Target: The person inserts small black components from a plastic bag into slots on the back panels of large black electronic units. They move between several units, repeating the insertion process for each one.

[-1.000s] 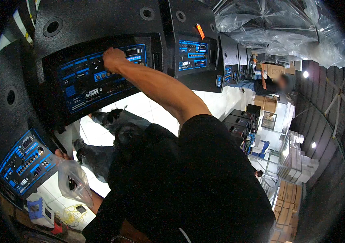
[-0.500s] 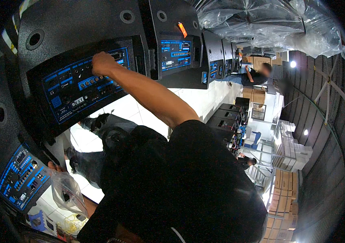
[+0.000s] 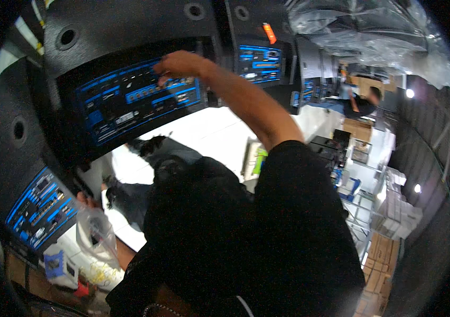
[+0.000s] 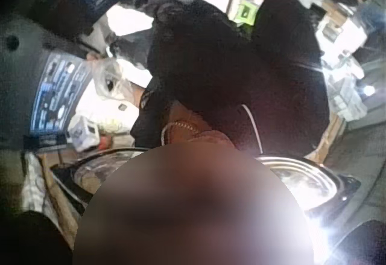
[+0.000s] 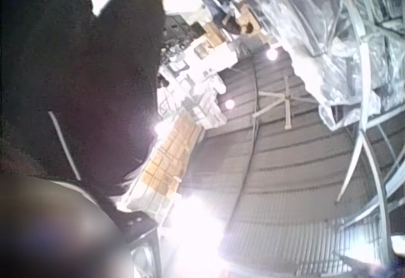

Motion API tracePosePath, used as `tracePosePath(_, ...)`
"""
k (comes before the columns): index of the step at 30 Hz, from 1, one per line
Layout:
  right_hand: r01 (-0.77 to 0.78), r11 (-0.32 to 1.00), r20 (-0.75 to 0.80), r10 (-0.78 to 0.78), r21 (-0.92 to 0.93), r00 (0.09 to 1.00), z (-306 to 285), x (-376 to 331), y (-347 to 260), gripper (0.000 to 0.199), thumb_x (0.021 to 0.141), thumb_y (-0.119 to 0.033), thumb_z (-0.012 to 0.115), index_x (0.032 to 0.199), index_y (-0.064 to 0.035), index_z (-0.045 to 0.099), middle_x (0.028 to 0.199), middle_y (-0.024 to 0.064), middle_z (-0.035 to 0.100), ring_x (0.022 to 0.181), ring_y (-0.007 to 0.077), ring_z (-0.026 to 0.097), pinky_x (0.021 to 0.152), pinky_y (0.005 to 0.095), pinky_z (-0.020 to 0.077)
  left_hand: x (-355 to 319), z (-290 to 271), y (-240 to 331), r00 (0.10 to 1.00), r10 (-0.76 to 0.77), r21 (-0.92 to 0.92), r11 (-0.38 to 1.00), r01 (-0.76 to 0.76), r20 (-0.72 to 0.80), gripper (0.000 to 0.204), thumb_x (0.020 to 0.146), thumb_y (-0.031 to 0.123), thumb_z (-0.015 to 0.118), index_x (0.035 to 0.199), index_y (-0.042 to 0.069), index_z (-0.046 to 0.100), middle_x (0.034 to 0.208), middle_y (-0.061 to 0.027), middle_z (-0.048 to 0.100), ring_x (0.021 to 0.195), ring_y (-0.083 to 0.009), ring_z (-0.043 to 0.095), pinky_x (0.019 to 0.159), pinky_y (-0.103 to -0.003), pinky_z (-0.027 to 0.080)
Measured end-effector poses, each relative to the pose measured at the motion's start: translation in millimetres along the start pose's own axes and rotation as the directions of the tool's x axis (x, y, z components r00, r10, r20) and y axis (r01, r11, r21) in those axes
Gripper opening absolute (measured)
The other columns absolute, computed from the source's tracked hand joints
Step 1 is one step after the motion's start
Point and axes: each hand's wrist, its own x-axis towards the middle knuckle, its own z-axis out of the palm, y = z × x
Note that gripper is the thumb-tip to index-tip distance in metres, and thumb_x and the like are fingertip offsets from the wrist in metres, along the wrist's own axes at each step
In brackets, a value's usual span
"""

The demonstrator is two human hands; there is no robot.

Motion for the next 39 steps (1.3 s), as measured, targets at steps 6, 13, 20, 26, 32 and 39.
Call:
tracePosePath(6, 0.047, 0.945, 0.025, -0.041, -0.324, 0.999, -7, -1, -13, 0.021, 0.082, -0.029, 0.059, 0.091, -0.0108, 0.062, 0.097, 0.0097, 0.063, 0.093, 0.0282, 0.059, 0.079, 0.039, 0.0479, 12, -14, -14, 0.948, 0.226, -0.219, 0.96, -0.177, 0.223, 0.047, 0.095, 0.028, 0.04, 0.134, 0.002, 0.033, 0.117, -0.0206, 0.05, 0.097, -0.0293, 0.055, 0.086, -0.039, 0.044)
tracePosePath(13, 0.059, 0.864, -0.04, -0.091, -0.5, 0.995, 14, -11, -10, 0.022, 0.082, -0.023, 0.057, 0.101, -0.0129, 0.061, 0.096, 0.0067, 0.064, 0.095, 0.0265, 0.06, 0.076, 0.038, 0.0493, 45, 78, -56, 0.832, 0.35, 0.604, 0.797, -0.023, -0.431, 0.043, 0.089, 0.029, 0.051, 0.123, 0.002, 0.044, 0.097, -0.0125, 0.059, 0.082, -0.0223, 0.058, 0.068, -0.032, 0.049)
tracePosePath(20, -0.116, 0.816, -0.685, 0.545, 0.567, 0.484, 39, -81, -143, 0.033, 0.079, -0.029, 0.065, 0.102, -0.0039, 0.063, 0.096, 0.0143, 0.065, 0.087, 0.0287, 0.063, 0.078, 0.0378, 0.0488, 32, 138, -85, 0.792, 0.124, 0.583, 0.745, 0.324, -0.598, 0.048, 0.083, 0.025, 0.062, 0.123, 0.003, 0.048, 0.098, -0.0092, 0.061, 0.085, -0.0208, 0.061, 0.071, -0.036, 0.053)
tracePosePath(26, 0.573, 0.219, -0.567, 0.619, 0.789, 0.544, -34, -241, -319, 0.023, 0.084, -0.012, 0.063, 0.102, 0.0029, 0.061, 0.091, 0.0121, 0.066, 0.077, 0.0147, 0.06, 0.068, 0.0267, 0.0483, 29, 133, -130, 0.873, 0.115, 0.835, 0.375, 0.403, -0.473, 0.041, 0.09, 0.035, 0.051, 0.114, 0.003, 0.053, 0.102, -0.0102, 0.061, 0.09, -0.0229, 0.061, 0.079, -0.038, 0.051)
tracePosePath(32, 0.858, 0.511, -0.995, 0.099, 0.047, -0.004, -111, -394, -433, 0.051, 0.092, -0.04, 0.047, 0.103, 0.0086, 0.055, 0.099, 0.0267, 0.061, 0.089, 0.0372, 0.062, 0.078, 0.0471, 0.0493, 117, 102, -259, 0.818, -0.228, 0.825, 0.092, 0.558, -0.528, 0.041, 0.09, 0.035, 0.051, 0.114, 0.003, 0.053, 0.102, -0.0103, 0.061, 0.089, -0.0227, 0.061, 0.078, -0.037, 0.052)
tracePosePath(39, 0.442, 0.689, -0.605, 0.006, -0.575, -0.797, -128, -425, -455, 0.038, 0.091, -0.026, 0.051, 0.09, 0.0109, 0.058, 0.094, 0.0304, 0.06, 0.072, 0.034, 0.064, 0.061, 0.0414, 0.0543, 144, 81, -340, 0.784, -0.304, 0.839, -0.127, 0.53, -0.541, 0.04, 0.09, 0.035, 0.051, 0.114, 0.002, 0.053, 0.102, -0.0103, 0.061, 0.088, -0.0225, 0.061, 0.077, -0.037, 0.052)
